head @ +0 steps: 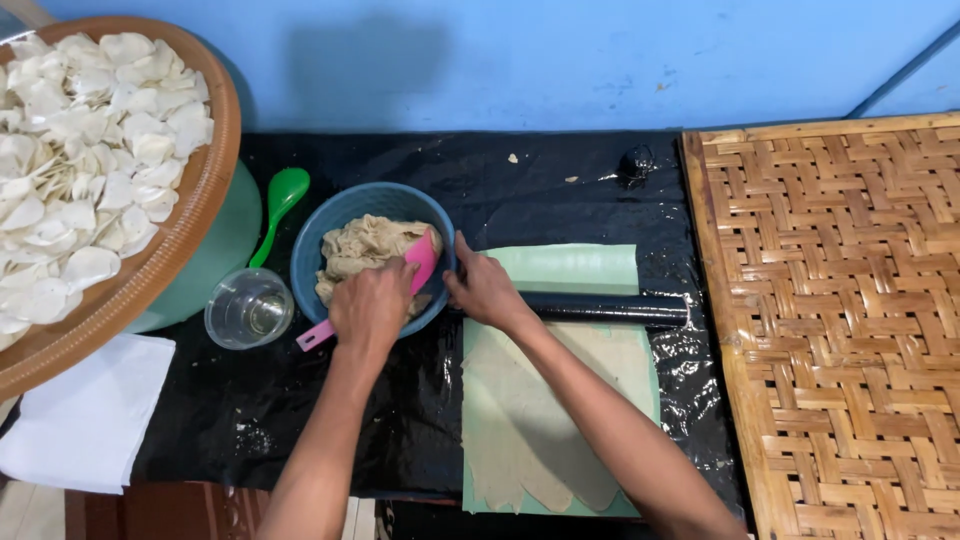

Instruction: Rolling out and spreading dough on a flat surface using a rolling pin and spatula to prepare crackers.

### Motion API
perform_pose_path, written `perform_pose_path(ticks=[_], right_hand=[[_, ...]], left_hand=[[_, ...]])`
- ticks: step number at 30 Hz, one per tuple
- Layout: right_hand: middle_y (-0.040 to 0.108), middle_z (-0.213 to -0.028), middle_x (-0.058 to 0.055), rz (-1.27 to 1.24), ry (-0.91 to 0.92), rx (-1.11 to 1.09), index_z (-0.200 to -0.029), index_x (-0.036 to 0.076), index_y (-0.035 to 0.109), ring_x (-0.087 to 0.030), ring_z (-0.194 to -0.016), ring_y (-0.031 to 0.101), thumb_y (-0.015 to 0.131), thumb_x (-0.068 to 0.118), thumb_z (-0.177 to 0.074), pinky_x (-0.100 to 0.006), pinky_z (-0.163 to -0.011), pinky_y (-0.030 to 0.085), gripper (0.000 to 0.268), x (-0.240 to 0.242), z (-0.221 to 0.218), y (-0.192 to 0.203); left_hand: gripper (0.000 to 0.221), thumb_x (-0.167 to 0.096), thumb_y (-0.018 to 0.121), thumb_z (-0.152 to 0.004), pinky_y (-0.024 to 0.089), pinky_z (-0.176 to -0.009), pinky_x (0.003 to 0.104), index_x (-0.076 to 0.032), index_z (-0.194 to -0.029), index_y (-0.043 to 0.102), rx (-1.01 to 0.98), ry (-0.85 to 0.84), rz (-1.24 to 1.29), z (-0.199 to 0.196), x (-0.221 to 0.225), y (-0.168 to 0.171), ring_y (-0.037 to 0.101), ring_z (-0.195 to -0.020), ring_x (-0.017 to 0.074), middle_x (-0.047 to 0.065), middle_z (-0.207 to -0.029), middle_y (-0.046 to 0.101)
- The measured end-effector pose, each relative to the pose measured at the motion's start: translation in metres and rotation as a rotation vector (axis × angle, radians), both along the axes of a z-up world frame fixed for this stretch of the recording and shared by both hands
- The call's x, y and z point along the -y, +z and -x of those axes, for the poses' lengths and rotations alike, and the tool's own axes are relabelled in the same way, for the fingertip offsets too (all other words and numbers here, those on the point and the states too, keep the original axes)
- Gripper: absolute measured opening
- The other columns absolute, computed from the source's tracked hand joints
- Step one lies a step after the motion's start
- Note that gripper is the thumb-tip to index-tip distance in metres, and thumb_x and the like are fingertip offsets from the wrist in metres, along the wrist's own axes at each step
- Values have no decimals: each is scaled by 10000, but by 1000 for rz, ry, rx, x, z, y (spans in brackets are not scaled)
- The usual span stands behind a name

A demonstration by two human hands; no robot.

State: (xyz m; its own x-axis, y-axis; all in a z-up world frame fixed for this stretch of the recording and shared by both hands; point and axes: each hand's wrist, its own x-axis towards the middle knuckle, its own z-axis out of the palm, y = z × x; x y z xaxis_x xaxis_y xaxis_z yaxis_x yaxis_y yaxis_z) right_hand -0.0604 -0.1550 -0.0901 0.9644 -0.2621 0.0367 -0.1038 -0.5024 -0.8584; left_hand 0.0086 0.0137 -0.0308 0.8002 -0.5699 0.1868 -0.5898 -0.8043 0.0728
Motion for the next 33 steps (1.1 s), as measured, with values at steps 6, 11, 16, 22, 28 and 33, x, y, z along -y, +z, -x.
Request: perform_pose_path(ticks=[6,11,16,22,28,33], right_hand=[[730,-757,-165,-204,-27,-54,-1563,-42,297,-217,-644,753,618,135,-945,-350,-629,617,718,-2,1,13],[744,-846,-160,-252,3,-60,-1572,-14,311,-182,-688,748,653,237,-958,-343,-652,624,746,10,7,10],[757,-1105,-150,-8,25,-46,-1537,43,445,-222,-953,742,647,450,-953,-376,-825,597,740,49,71,56],[260,-1606,-278,626,15,-365,-1579,111,353,-461,-1472,231,648,652,-845,-529,-1117,322,958,119,148,49],[139,-1653,-353,797,-112,-133,-1617,62,300,-485,-1553,61,374,649,-1036,-551,-1247,117,829,155,135,4],[214,-1659,-286,704,-160,-171,-1597,153,383,-461,-1550,130,312,558,-1060,-518,-1253,134,677,171,101,13]], left_hand=[[343,-424,614,-989,570,-598,494,-124,-961,778,29,-137,124,2,-18,18,719,-640,371,187,-664,708],[353,-434,623,-988,548,-610,494,-120,-935,774,-169,-46,212,4,-33,36,708,-673,396,180,-701,711],[396,-419,635,-1001,498,-612,524,-59,-862,724,-206,33,338,32,-42,37,664,-732,454,209,-722,680],[223,-218,570,-1018,530,-630,483,-31,-1022,690,-419,-108,616,117,-40,9,678,-836,448,237,-887,691],[352,-112,568,-961,562,-664,451,-109,-1299,665,-711,-168,564,161,5,-6,730,-796,370,189,-1014,712],[525,-47,605,-917,533,-757,482,-185,-1423,622,-423,-350,359,169,42,-24,618,-909,350,149,-962,564]])
